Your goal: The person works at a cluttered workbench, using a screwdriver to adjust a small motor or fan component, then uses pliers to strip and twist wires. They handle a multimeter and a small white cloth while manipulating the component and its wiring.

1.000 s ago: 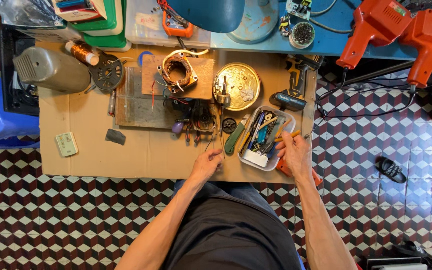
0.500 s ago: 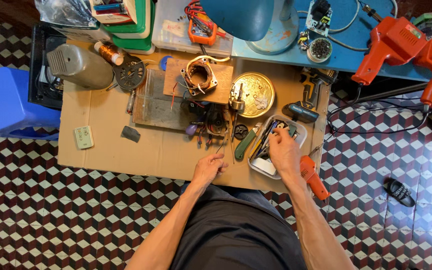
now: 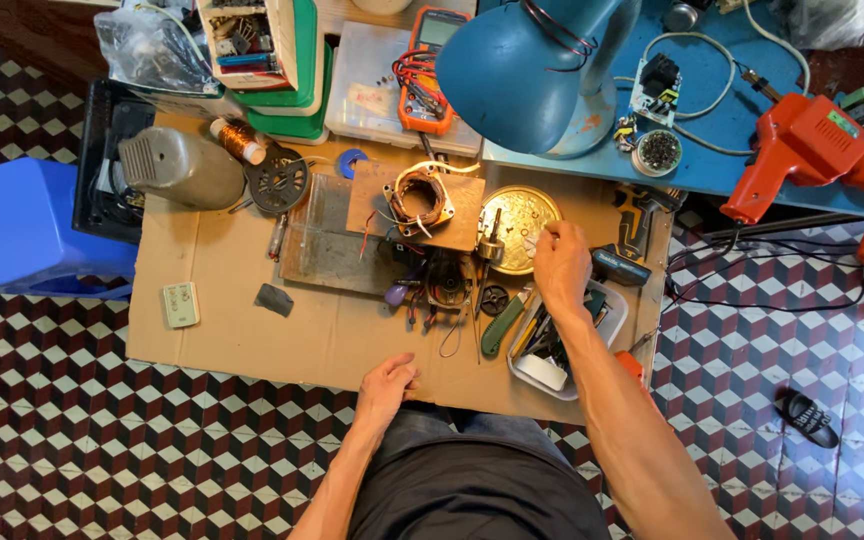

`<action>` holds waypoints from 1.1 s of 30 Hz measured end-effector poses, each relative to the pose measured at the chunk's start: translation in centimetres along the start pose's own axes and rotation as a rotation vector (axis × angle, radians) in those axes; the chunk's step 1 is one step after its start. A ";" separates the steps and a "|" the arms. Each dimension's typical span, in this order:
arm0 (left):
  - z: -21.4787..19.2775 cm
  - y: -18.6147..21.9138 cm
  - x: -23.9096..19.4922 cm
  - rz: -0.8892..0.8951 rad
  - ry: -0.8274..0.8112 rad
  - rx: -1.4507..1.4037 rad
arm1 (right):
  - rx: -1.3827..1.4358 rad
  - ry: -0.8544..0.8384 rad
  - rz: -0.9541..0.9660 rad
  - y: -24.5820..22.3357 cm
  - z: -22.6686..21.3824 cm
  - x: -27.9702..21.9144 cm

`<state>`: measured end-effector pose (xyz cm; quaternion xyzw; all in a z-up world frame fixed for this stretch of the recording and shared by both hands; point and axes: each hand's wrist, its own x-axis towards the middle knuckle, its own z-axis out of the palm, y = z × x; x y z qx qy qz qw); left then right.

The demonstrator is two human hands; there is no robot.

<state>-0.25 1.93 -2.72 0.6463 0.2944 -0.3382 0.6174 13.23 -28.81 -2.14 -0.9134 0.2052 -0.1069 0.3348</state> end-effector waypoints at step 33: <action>17.8 7.6 6.1 0.247 0.223 -0.024 | -0.137 -0.438 0.029 9.8 0.9 10.2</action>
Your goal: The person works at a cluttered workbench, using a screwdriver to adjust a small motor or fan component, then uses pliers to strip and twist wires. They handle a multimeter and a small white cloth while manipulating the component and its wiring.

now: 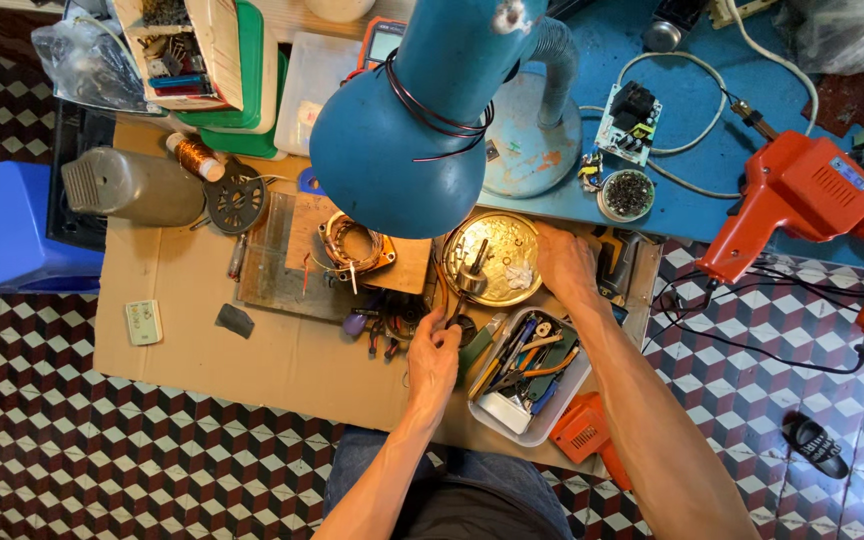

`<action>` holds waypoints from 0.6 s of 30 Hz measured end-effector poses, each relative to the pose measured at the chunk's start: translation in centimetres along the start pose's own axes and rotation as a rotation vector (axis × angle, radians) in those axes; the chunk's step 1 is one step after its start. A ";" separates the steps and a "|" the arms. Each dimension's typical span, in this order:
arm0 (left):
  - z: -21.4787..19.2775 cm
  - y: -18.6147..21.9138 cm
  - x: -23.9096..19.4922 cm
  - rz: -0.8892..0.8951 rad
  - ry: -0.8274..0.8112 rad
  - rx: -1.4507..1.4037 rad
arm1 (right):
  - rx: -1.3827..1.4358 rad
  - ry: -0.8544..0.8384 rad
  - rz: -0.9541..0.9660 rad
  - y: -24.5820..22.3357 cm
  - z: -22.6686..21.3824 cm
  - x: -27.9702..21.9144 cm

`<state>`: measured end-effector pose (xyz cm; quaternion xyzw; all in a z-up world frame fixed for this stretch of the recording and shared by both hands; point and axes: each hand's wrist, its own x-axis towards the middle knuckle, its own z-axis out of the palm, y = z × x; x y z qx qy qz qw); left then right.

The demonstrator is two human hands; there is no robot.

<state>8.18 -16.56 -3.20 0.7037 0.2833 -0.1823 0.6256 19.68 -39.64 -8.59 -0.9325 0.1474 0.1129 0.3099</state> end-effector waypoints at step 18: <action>3.6 2.8 6.7 -0.254 -0.079 0.030 | -0.099 0.016 -0.030 -1.6 0.8 0.1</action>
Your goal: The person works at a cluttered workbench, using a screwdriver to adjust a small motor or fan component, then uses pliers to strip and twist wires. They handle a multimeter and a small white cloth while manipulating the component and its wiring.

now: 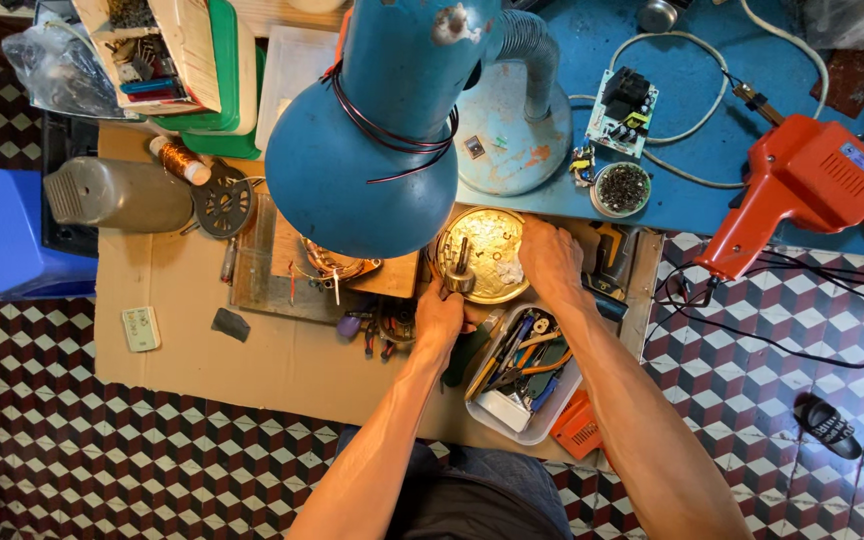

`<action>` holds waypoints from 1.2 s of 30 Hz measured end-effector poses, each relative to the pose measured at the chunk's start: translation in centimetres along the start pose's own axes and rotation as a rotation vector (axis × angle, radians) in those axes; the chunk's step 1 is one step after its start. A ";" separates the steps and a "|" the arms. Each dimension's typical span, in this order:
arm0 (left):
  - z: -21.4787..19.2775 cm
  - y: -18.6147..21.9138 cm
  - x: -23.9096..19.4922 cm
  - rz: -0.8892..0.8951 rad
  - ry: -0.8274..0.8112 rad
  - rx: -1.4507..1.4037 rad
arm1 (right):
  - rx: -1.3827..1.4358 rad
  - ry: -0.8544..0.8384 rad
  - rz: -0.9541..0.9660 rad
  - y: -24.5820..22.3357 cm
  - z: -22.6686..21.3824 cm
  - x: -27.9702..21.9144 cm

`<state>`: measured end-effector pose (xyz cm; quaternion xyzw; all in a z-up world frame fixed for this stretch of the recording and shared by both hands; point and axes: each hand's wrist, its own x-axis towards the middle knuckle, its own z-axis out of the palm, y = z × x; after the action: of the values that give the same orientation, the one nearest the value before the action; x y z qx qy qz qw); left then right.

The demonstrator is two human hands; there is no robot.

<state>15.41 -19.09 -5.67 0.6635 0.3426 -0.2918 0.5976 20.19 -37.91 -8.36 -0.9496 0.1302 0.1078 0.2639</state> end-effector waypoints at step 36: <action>-14.6 -2.6 -13.0 -0.011 -0.090 -0.017 | 0.145 -0.173 0.042 -9.5 11.2 -3.0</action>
<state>5.29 -5.80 4.81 0.6428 0.3214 -0.3216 0.6166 18.76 -23.57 -12.45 -0.9122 0.1345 0.1850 0.3399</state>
